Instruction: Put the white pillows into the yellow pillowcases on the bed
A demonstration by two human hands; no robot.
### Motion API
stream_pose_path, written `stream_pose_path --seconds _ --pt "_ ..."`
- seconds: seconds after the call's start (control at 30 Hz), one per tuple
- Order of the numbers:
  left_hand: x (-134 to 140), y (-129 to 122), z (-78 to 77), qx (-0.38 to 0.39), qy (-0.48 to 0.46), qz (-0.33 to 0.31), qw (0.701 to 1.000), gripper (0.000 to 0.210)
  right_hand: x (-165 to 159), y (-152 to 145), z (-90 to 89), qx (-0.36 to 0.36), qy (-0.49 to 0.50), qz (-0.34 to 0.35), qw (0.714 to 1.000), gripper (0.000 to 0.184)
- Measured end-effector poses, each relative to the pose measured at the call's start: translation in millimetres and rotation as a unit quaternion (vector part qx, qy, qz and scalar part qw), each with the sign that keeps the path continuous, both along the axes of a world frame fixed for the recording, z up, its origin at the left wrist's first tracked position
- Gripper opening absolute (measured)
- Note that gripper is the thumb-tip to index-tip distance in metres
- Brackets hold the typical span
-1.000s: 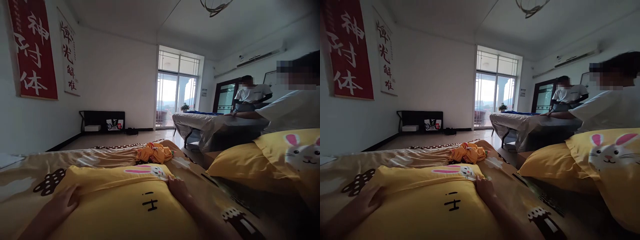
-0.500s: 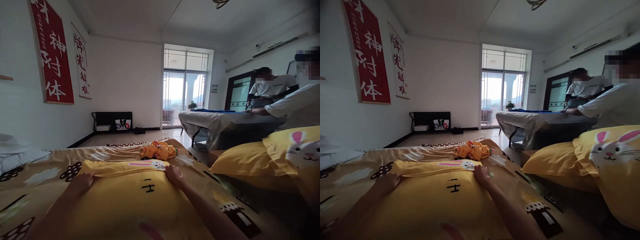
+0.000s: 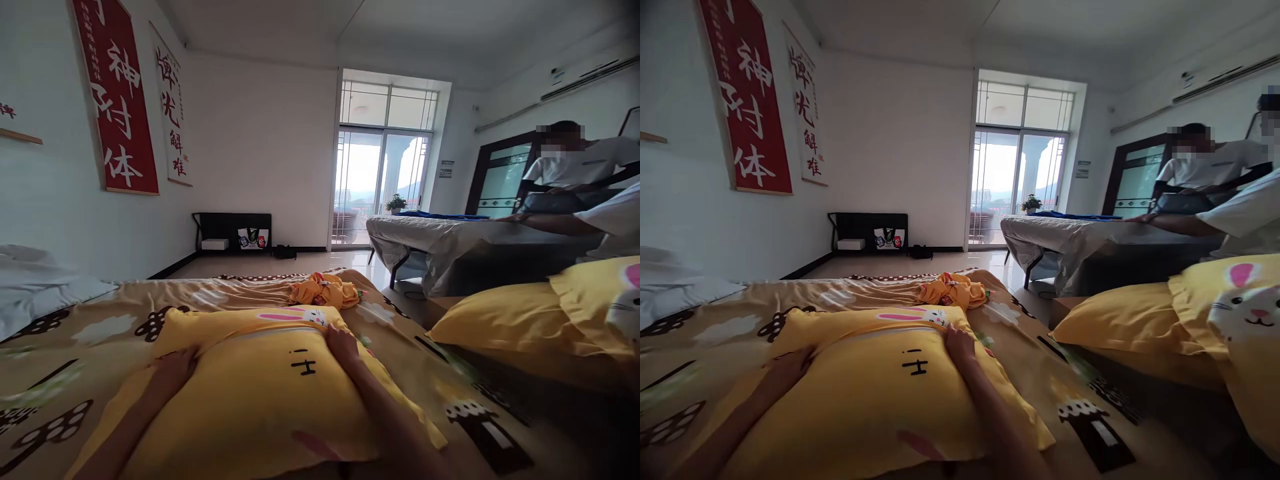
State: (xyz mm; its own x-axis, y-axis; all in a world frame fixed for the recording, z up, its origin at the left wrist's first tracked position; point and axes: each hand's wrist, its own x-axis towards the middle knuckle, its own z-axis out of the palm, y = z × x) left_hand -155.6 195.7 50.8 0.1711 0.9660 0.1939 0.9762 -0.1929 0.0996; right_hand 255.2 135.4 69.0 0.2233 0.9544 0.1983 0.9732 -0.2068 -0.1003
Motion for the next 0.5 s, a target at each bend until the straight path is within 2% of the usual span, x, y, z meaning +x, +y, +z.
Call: stream_pose_path --seconds 0.03,0.07,0.1,0.17,0.23,0.3,0.33,0.37,0.4,0.43,0.5 --pt "-0.1 1.1 -9.6 -0.003 -0.001 -0.002 1.0 0.044 2.1 -3.7 -3.5 -0.006 0.004 0.018 1.0 0.037" --pt "-1.5 1.1 -12.0 -0.01 0.005 -0.002 1.0 0.044 7.8 -6.5 -2.2 -0.013 0.005 0.038 0.999 0.036" --pt "-3.5 0.1 -7.2 -0.018 0.006 -0.009 1.0 0.041 16.7 -8.0 4.3 -0.02 0.007 0.058 0.998 0.033" --pt "-6.7 -2.8 20.3 -0.055 0.01 -0.033 0.998 0.032 38.6 -5.7 30.0 -0.035 0.011 0.094 0.995 0.024" --pt "-2.4 -2.4 59.4 -0.085 0.013 -0.052 0.995 0.021 54.4 5.1 63.4 -0.024 0.013 0.107 0.994 0.022" --pt "14.3 4.9 92.5 -0.055 0.004 -0.052 0.997 0.023 52.6 22.2 87.9 0.024 0.013 0.095 0.995 0.033" --pt "27.0 10.9 101.9 -0.019 -0.007 -0.046 0.999 0.031 44.0 31.2 92.1 0.049 0.015 0.085 0.995 0.04" --pt "41.4 17.7 104.9 0.02 -0.022 -0.039 0.999 0.039 31.1 39.3 89.7 0.066 0.02 0.078 0.995 0.045" --pt "56.1 24.6 101.3 0.051 -0.034 -0.031 0.998 0.046 15.4 45.6 80.7 0.07 0.026 0.076 0.994 0.048" --pt "69.9 30.8 91.8 0.069 -0.041 -0.027 0.996 0.048 -1.5 49.8 66.3 0.062 0.034 0.078 0.994 0.05" --pt "90.3 39.2 60.9 0.058 -0.038 -0.04 0.997 0.046 -31.2 51.8 29.1 0.024 0.048 0.094 0.994 0.051"
